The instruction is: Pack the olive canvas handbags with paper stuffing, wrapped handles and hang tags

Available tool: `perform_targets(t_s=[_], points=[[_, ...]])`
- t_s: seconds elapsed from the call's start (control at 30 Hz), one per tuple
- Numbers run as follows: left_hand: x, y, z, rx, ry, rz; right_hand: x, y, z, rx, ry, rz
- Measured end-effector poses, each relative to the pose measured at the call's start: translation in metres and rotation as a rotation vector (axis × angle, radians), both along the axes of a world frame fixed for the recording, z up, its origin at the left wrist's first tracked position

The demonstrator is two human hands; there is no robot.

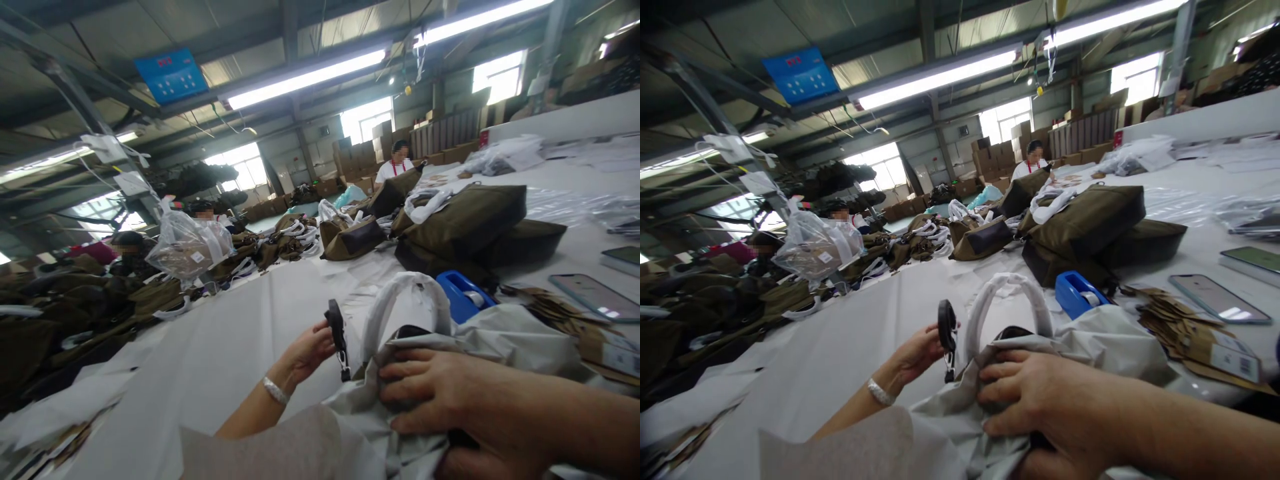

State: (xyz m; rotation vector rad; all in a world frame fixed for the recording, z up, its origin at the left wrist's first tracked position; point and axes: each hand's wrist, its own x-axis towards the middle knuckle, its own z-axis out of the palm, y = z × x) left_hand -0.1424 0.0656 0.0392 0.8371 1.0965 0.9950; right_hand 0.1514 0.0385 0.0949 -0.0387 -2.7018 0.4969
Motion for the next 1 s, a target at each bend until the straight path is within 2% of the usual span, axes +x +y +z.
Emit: perform_targets(t_s=[0.13, 0.2, 0.27, 0.37, 0.43, 0.5, 0.6, 0.7, 0.8, 0.9, 1.0], points=[[-0.009, -0.017, 0.044, 0.245, -0.028, 0.168, 0.0, 0.005, -0.005, 0.001, -0.007, 0.015], [-0.005, -0.027, 0.066, 0.376, -0.006, 0.156, -0.001, 0.007, -0.003, 0.006, -0.006, 0.019], [0.007, -0.036, 0.088, 0.456, 0.065, -0.018, -0.004, 0.009, 0.002, 0.019, -0.01, 0.032], [0.037, -0.043, 0.118, 0.536, 0.27, -0.511, -0.007, 0.01, 0.004, 0.042, -0.011, 0.048], [0.059, -0.042, 0.131, 0.638, 0.466, -0.819, -0.007, 0.01, 0.0, 0.082, 0.008, 0.008], [0.075, -0.038, 0.134, 0.74, 0.631, -0.998, -0.002, 0.009, -0.006, 0.134, 0.024, -0.059], [0.084, -0.029, 0.127, 0.737, 0.772, -1.083, 0.013, 0.005, -0.01, 0.166, 0.016, -0.093], [0.083, -0.022, 0.115, 0.723, 0.902, -1.097, 0.035, -0.003, -0.005, 0.209, 0.051, -0.101], [0.083, -0.021, 0.107, 0.779, 1.032, -1.094, 0.054, -0.015, 0.003, 0.253, 0.123, -0.172], [0.086, -0.021, 0.107, 0.797, 1.058, -1.047, 0.064, -0.031, 0.009, 0.111, 0.086, -0.235], [0.088, -0.02, 0.111, 0.711, 0.975, -0.973, 0.066, -0.045, 0.013, -0.046, -0.042, -0.322]])
